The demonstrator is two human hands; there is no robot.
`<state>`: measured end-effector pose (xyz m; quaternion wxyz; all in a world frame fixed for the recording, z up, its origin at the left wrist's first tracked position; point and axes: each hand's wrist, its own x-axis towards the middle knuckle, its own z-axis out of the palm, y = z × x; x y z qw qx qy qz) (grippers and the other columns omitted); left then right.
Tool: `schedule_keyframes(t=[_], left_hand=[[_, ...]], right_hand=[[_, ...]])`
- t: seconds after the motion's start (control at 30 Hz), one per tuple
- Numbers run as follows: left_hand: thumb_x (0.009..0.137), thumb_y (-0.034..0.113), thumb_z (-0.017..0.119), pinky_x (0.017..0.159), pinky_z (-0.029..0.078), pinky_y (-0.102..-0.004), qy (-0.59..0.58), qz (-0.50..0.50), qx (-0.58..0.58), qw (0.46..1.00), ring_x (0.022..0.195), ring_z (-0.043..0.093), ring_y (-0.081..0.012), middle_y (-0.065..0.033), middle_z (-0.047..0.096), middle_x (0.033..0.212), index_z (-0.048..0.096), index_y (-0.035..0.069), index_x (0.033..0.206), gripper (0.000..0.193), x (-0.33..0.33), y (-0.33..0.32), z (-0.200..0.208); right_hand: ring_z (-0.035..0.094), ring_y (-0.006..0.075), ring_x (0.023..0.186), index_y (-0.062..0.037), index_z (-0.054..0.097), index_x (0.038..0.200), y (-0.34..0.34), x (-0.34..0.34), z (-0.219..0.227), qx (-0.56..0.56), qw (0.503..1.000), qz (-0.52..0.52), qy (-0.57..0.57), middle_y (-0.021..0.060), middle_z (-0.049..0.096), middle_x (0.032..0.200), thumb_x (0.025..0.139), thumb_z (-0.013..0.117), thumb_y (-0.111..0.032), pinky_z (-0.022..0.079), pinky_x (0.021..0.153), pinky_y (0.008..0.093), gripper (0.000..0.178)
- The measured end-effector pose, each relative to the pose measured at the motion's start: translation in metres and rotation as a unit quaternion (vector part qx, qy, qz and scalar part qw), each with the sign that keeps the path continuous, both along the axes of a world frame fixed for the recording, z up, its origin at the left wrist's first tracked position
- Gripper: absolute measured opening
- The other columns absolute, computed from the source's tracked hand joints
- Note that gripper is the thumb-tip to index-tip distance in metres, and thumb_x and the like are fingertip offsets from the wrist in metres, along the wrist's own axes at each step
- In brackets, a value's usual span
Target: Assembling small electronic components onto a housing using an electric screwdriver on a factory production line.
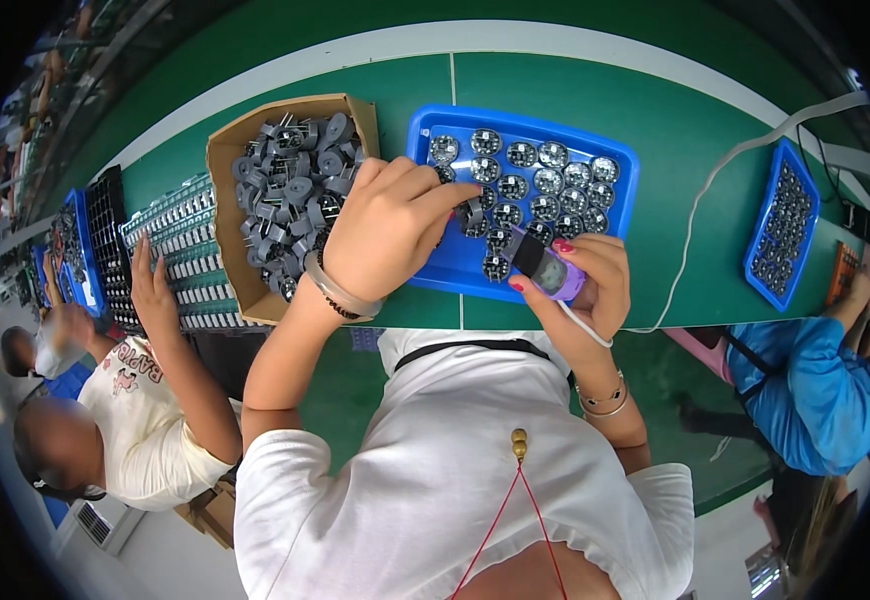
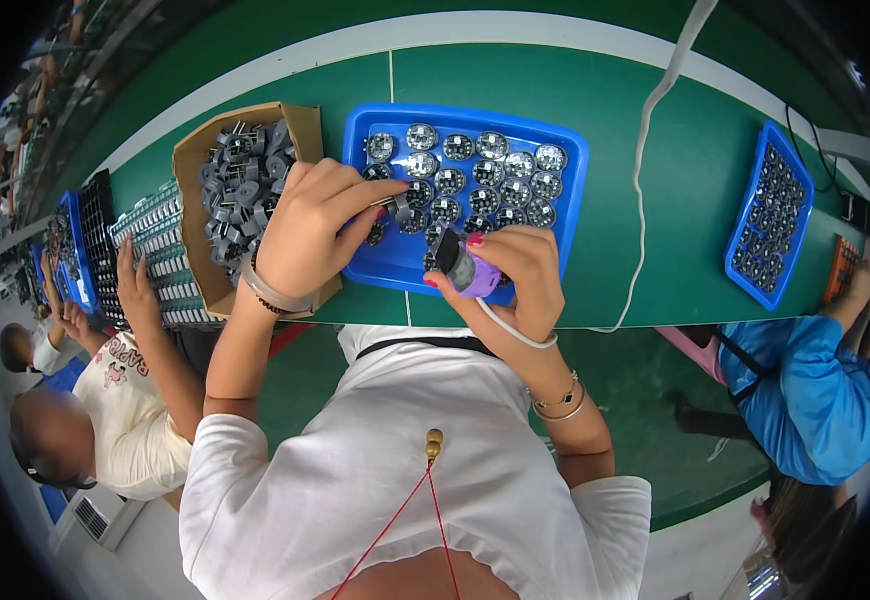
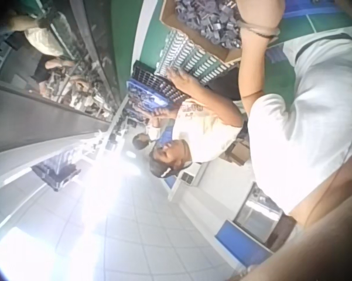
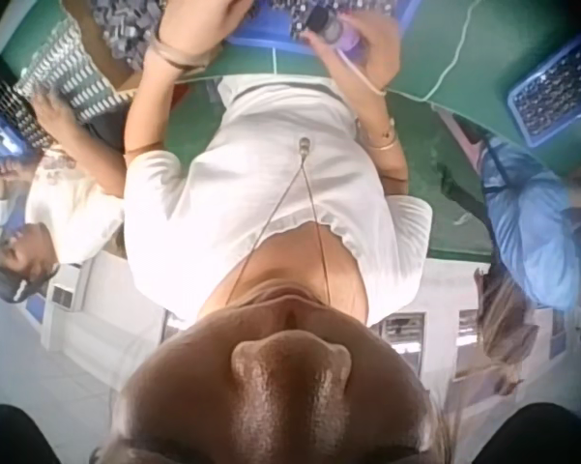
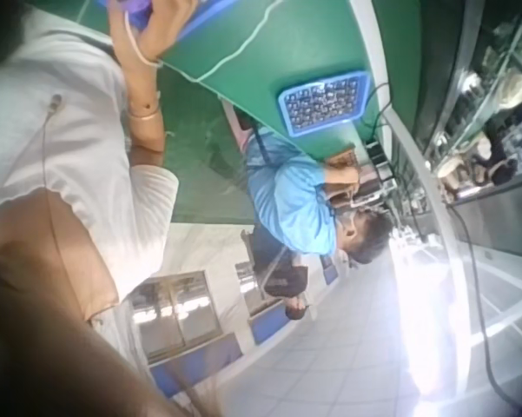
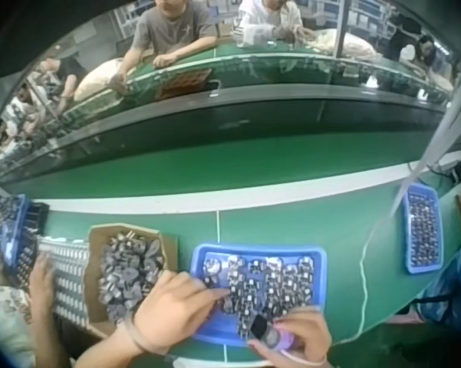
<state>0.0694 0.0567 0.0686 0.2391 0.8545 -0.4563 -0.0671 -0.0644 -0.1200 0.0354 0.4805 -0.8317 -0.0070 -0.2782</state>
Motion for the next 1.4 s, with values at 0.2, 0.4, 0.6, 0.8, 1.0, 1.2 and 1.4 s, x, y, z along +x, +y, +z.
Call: schedule_keyframes(t=[0.2,0.4,0.6,0.8,1.0,1.2,1.4], left_hand=[[0.077,0.001,0.062,0.069,0.038,-0.0328,0.086,0.021,-0.03,0.996,0.072,0.051,-0.0232,-0.0054,0.053,0.074,0.068,0.009,0.103,0.028,0.001,0.003,0.006],[0.077,-0.002,0.061,0.066,0.043,-0.0348,0.01,0.008,0.004,1.0,0.072,0.053,-0.0251,-0.0083,0.054,0.077,0.068,0.005,0.098,0.024,0.004,0.01,-0.002],[0.078,-0.005,0.056,0.065,0.048,-0.0345,0.146,0.078,-0.086,0.982,0.072,0.058,-0.0263,-0.0107,0.055,0.082,0.066,0.0,0.096,0.022,0.001,0.004,0.013],[0.083,-0.002,0.056,0.067,0.055,-0.0267,0.325,0.132,-0.18,0.919,0.077,0.066,-0.0169,-0.0094,0.059,0.088,0.066,-0.003,0.096,0.016,-0.006,0.001,0.01],[0.082,0.003,0.065,0.069,0.056,-0.024,0.403,0.177,-0.188,0.878,0.078,0.068,-0.015,-0.0091,0.064,0.088,0.068,-0.004,0.093,0.013,-0.016,-0.003,0.005],[0.079,0.004,0.069,0.066,0.055,-0.0221,0.444,0.178,-0.198,0.855,0.072,0.067,-0.0109,-0.0077,0.066,0.081,0.069,-0.003,0.089,0.012,-0.032,-0.012,0.012],[0.077,0.003,0.07,0.057,0.051,-0.0212,0.365,0.135,-0.179,0.904,0.069,0.063,-0.0107,-0.0052,0.062,0.081,0.069,0.002,0.089,0.013,-0.029,-0.01,0.023]], right_hand=[[0.054,0.0215,0.086,-0.0046,0.053,0.105,0.0,0.001,-0.001,-0.001,1.0,-0.001,-0.004,0.0086,0.055,0.098,0.062,0.086,-0.008,0.046,0.073,0.0307,0.055],[0.053,0.0213,0.086,-0.0048,0.053,0.105,0.0,0.002,-0.001,0.006,1.0,0.005,-0.007,0.0085,0.055,0.098,0.062,0.085,-0.006,0.046,0.073,0.0305,0.055],[0.053,0.0213,0.086,-0.0048,0.053,0.105,0.0,0.001,-0.003,0.012,1.0,0.005,-0.003,0.0085,0.055,0.098,0.062,0.085,-0.007,0.046,0.073,0.0303,0.054],[0.054,0.0219,0.086,-0.005,0.052,0.105,0.0,0.004,0.005,0.015,1.0,0.019,-0.015,0.0088,0.055,0.099,0.06,0.087,-0.008,0.046,0.073,0.0306,0.057],[0.053,0.022,0.084,-0.0053,0.052,0.105,0.004,0.004,0.003,0.012,0.999,0.011,-0.039,0.0086,0.053,0.097,0.058,0.087,-0.006,0.046,0.069,0.0298,0.059],[0.052,0.0208,0.084,-0.0049,0.051,0.104,0.011,0.001,-0.006,-0.011,0.997,0.002,-0.082,0.0073,0.047,0.097,0.056,0.088,-0.002,0.046,0.064,0.0281,0.061],[0.052,0.0206,0.084,-0.0054,0.049,0.106,0.01,-0.002,-0.005,-0.009,0.998,-0.002,-0.067,0.0076,0.048,0.097,0.056,0.088,-0.004,0.046,0.065,0.0284,0.063]])
